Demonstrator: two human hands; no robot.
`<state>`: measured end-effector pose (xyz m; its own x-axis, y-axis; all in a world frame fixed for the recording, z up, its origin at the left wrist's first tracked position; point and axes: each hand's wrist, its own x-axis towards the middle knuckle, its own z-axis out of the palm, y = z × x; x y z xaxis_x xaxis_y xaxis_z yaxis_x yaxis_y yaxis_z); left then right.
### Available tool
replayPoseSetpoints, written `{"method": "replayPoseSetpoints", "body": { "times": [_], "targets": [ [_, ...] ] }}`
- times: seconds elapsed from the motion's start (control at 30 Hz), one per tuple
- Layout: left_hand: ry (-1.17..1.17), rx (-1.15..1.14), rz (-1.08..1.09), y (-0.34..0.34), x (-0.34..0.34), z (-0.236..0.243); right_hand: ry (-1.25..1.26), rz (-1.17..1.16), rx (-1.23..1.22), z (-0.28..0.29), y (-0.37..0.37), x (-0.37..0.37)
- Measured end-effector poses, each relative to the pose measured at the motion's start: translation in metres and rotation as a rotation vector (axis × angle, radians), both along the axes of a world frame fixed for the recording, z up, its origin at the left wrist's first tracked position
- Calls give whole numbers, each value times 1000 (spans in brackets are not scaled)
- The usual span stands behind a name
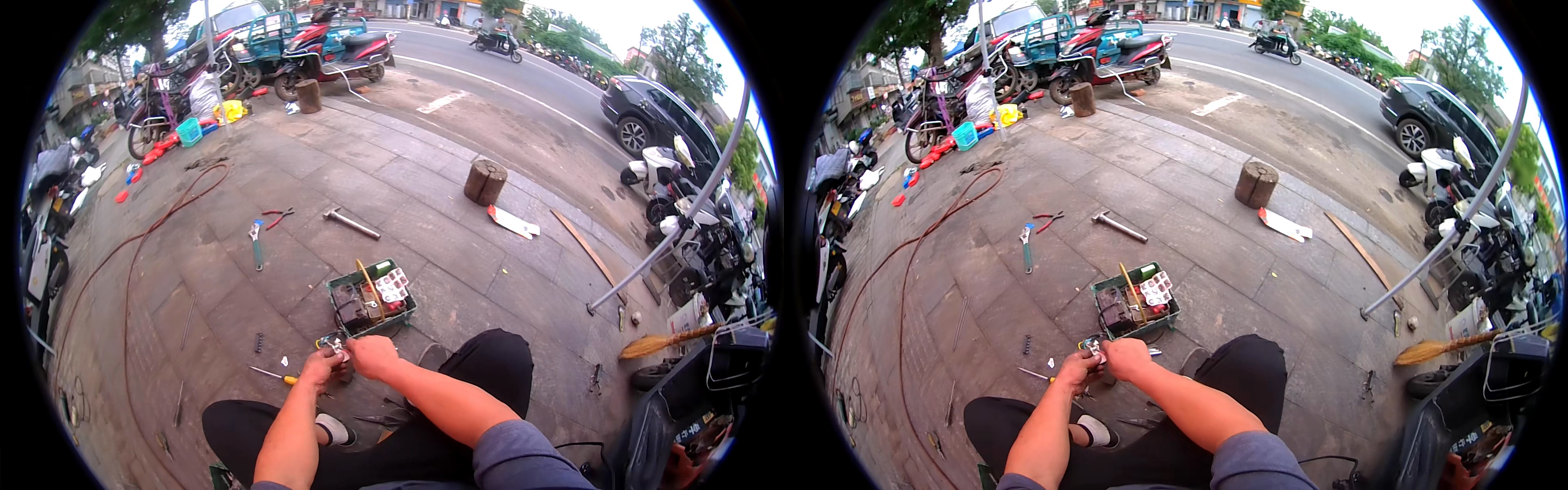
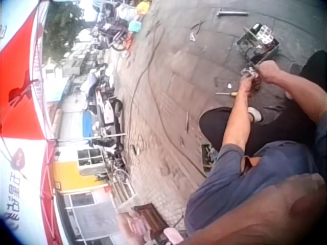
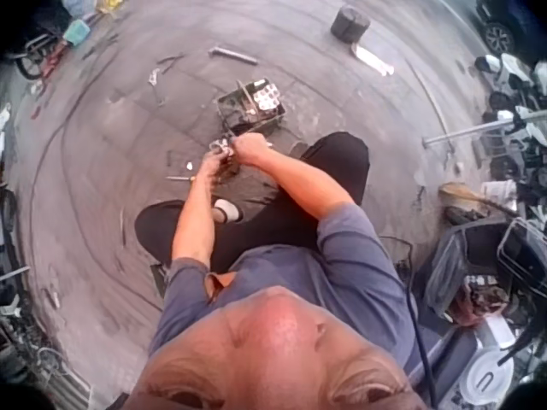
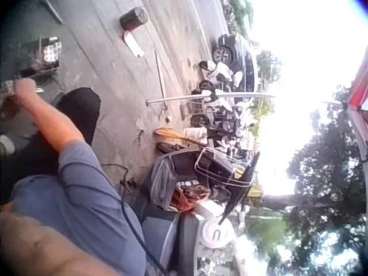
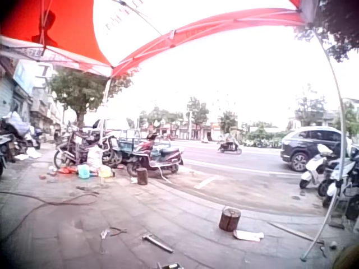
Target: The person removes a wiring harness from an electric scooter, sits on a stool, and uses pliers to strip and cut wires. They then twist the exposed wires together and wrap the connections with electrical tape.
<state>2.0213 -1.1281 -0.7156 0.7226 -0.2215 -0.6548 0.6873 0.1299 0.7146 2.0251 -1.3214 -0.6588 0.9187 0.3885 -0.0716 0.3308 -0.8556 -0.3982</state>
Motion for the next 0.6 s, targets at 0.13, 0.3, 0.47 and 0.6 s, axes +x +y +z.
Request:
{"method": "replayPoseSetpoints", "body": {
  "times": [0.13, 0.3, 0.47, 0.6],
  "targets": [
    [-247, 547, -543, 4, -4, -18, -35, -83, 91, 20, 0, 9],
    [-428, 738, -1431, 25, -23, -63, -41, -102, 200, 34, 26, 19],
    [-286, 1154, -1100, 8, -9, -39, 223, -198, 162, 38, -3, 23],
    [-228, 1164, -505, 41, 8, -15, 298, -149, 133, 40, 5, 28]
  ]
}}
